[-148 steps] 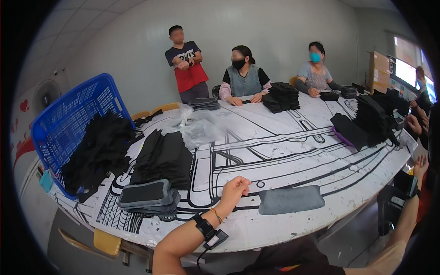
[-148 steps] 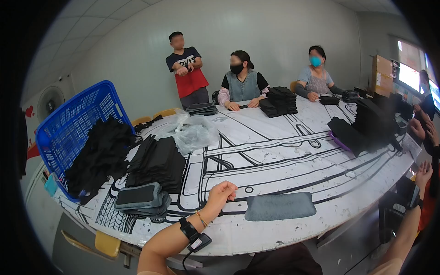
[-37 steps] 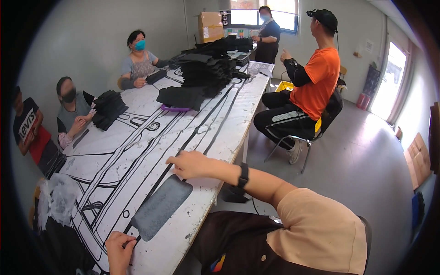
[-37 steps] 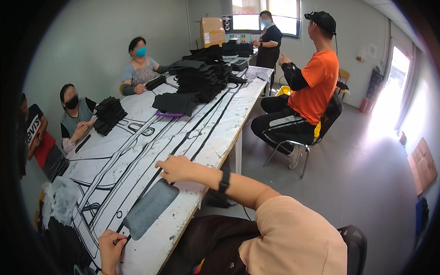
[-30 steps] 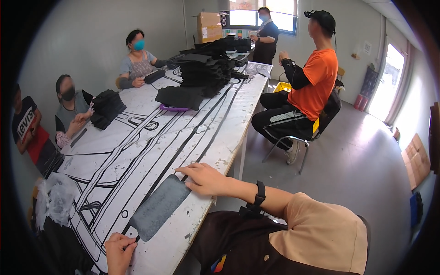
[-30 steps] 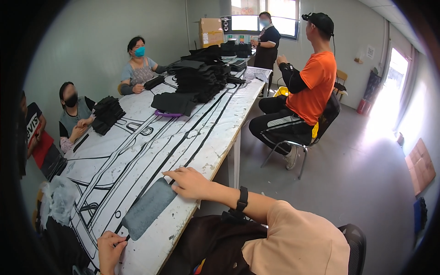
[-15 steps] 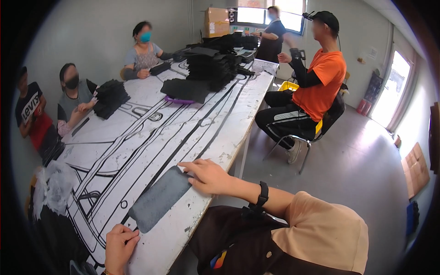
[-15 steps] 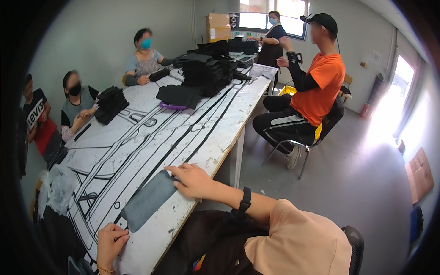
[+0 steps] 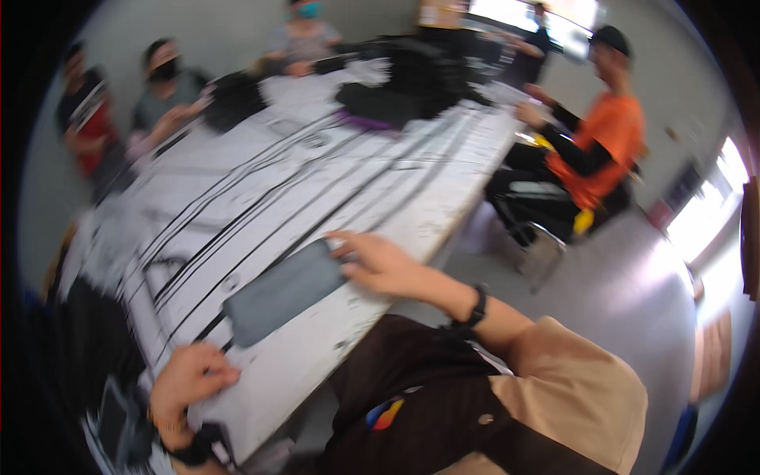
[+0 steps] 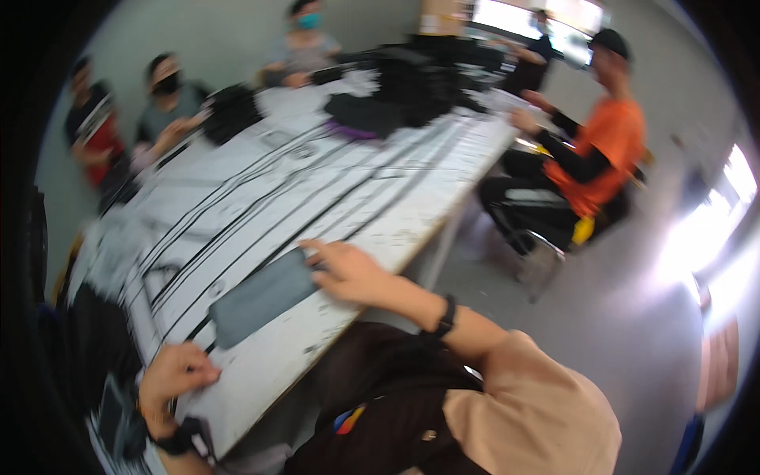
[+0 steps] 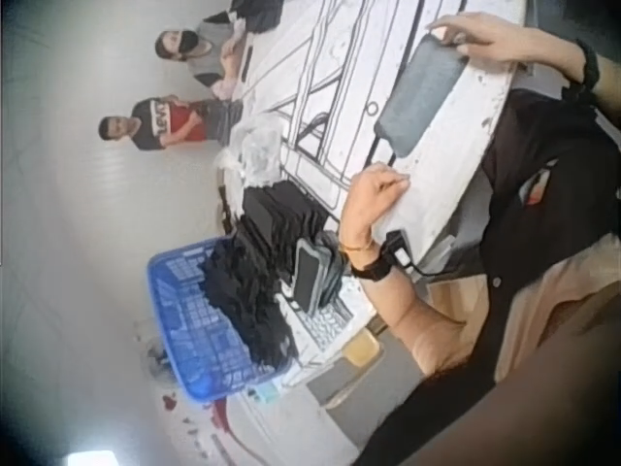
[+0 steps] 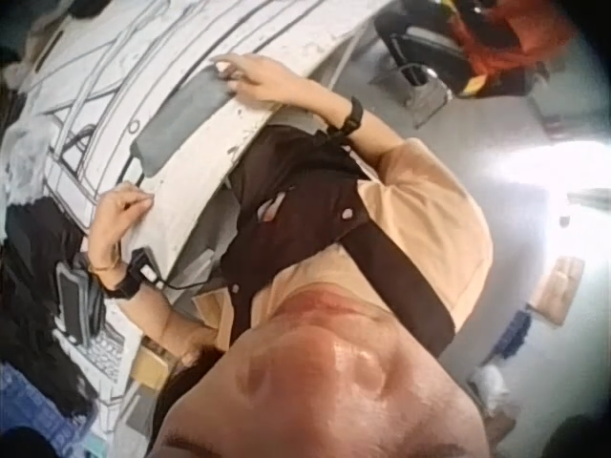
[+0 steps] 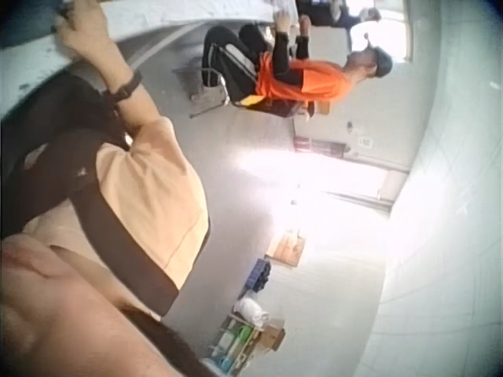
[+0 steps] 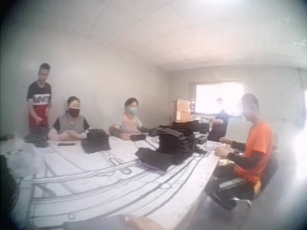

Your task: Preparing and aligning material layers for shoe production at a manufacturing station.

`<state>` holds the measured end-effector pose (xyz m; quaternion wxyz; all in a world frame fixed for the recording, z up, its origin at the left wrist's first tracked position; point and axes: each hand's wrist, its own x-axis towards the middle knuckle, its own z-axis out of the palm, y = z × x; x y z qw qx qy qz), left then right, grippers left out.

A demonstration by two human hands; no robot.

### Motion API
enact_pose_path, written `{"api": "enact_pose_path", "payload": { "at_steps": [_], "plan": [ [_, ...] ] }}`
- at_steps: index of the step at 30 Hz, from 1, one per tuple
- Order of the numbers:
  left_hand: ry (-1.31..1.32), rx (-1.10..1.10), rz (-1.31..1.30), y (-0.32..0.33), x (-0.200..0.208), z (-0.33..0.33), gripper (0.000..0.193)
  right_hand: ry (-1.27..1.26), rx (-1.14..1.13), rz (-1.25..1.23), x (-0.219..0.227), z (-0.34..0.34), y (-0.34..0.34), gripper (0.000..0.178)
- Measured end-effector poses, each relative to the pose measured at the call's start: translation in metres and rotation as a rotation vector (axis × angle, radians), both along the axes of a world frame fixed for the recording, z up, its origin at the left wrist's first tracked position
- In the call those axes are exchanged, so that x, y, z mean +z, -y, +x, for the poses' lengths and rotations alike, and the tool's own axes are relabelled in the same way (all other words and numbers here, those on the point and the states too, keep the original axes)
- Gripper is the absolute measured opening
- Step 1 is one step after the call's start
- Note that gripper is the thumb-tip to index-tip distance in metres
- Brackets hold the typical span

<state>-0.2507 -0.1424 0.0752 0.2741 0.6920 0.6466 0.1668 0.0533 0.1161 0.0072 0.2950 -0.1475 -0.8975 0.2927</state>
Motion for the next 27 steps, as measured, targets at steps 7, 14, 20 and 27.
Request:
{"api": "enact_pose_path", "payload": {
  "at_steps": [7, 14, 20, 27],
  "plan": [
    [0.055, -0.047, -0.038, 0.001, 0.012, -0.009, 0.016, 0.019, 0.065, -0.122, 0.013, -0.013, -0.004, 0.056],
    [0.077, -0.023, -0.019, 0.007, 0.016, -0.010, 0.019, 0.006, -0.002, 0.056, 0.009, -0.027, -0.009, 0.052],
    [-0.143, 0.299, 0.427, 0.027, 0.051, -0.004, 0.016, -0.090, -0.026, -0.003, 0.006, -0.037, -0.007, 0.047],
    [-0.831, 1.181, 0.947, 0.066, 0.083, -0.015, 0.023, -0.172, -0.077, 0.040, 0.006, -0.033, -0.005, 0.044]
  ]
}}
